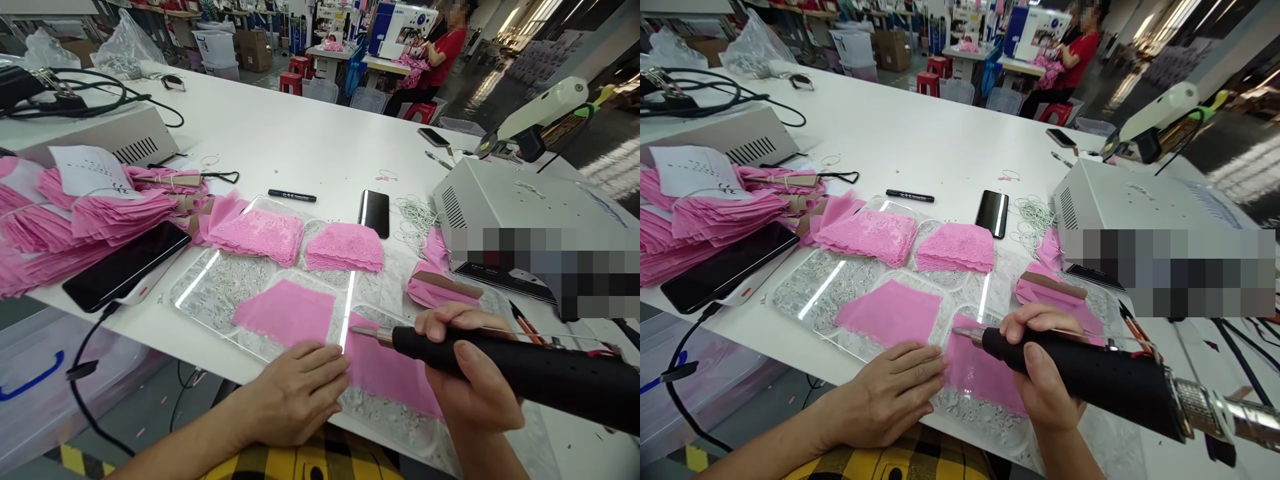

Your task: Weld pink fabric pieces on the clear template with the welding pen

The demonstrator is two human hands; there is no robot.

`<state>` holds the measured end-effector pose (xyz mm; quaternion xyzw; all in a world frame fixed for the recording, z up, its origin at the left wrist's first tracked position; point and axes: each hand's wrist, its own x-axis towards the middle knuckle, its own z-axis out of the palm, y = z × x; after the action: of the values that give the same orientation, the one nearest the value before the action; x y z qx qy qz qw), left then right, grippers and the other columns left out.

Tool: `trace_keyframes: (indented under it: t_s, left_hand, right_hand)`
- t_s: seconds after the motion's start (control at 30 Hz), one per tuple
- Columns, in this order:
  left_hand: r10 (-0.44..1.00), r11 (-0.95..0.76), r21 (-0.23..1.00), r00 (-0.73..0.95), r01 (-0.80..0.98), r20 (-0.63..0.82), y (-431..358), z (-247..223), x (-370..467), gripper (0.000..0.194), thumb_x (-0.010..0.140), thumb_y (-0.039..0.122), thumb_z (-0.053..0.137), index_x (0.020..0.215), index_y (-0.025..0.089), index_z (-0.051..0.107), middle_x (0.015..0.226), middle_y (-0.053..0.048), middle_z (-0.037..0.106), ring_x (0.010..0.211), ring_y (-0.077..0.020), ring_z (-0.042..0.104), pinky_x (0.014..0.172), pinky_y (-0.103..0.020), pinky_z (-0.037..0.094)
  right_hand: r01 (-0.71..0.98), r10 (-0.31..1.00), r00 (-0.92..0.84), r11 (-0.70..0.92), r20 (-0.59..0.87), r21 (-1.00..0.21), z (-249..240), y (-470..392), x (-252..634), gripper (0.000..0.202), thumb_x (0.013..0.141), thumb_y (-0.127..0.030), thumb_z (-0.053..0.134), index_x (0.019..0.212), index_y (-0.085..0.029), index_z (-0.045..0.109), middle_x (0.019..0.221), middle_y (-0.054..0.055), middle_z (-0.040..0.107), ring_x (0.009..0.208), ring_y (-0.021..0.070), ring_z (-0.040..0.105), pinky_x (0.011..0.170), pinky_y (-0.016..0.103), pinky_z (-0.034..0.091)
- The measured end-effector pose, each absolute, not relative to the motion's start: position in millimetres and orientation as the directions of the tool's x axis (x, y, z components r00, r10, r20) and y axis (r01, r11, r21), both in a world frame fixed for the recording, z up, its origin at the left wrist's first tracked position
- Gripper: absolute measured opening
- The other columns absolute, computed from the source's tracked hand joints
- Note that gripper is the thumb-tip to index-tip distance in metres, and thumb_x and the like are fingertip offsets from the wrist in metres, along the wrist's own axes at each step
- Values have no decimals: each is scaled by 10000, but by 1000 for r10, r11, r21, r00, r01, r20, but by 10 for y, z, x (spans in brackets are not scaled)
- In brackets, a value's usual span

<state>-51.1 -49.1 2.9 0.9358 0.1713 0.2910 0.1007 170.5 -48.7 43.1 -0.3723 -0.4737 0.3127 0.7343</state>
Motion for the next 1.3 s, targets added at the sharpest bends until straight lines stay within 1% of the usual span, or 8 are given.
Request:
trace_keyframes:
  t_s: [0.23,0.37,0.5,0.63,0.77,0.97,1.17,1.3]
  left_hand:
    - [375,-922,285,784,262,494,-492,27,-514,249,954,206,499,1146,92,610,1139,-141,698,1113,-227,616,963,-376,489]
    - [366,-926,282,783,251,504,-489,39,-533,249,932,194,534,1147,88,602,1134,-150,696,1126,-233,615,972,-377,491]
    - [329,-938,274,783,210,527,-486,61,-546,223,921,167,538,1112,90,621,1117,-145,708,1084,-229,639,943,-372,513]
    - [320,-940,282,778,191,541,-468,79,-541,214,918,146,513,1083,88,636,1088,-142,720,1045,-225,657,902,-364,534]
    - [318,-938,298,778,176,542,-451,76,-532,214,914,146,509,1076,85,634,1070,-143,724,1049,-224,652,905,-364,529]
    - [319,-936,306,780,172,538,-453,73,-527,217,906,144,516,1079,75,626,1030,-144,727,1025,-226,654,899,-363,527]
    - [320,-934,315,788,169,526,-453,68,-529,230,897,138,524,1094,63,615,1034,-147,723,1024,-227,647,885,-375,531]
    - [324,-934,310,789,179,522,-455,80,-534,230,901,147,542,1110,80,608,1059,-144,717,1027,-220,647,897,-368,521]
  right_hand:
    - [-98,823,317,522,471,-847,438,-470,1698,86,773,-186,591,855,-189,617,800,8,597,620,113,546,613,321,504]
    - [-110,823,346,513,451,-852,454,-461,1685,90,757,-194,600,846,-191,621,815,14,593,616,113,542,599,327,500]
    - [-141,831,361,496,422,-857,483,-515,1722,129,741,-210,581,855,-180,631,812,21,578,582,106,516,569,330,489]
    - [-160,859,319,465,400,-871,491,-594,1756,152,744,-238,583,877,-181,629,813,26,569,574,104,496,560,331,484]
    - [-186,880,276,443,386,-877,473,-631,1739,148,761,-230,578,896,-187,621,833,27,562,592,105,498,563,325,485]
    - [-159,889,264,423,374,-892,452,-640,1723,139,775,-233,578,905,-193,610,852,27,559,601,107,500,580,330,499]
    - [-145,896,224,420,384,-896,447,-626,1740,82,787,-227,593,864,-204,613,825,16,569,593,107,514,584,323,499]
    - [-158,887,255,431,385,-888,462,-589,1725,98,770,-246,606,856,-202,620,805,16,578,578,106,515,568,313,485]
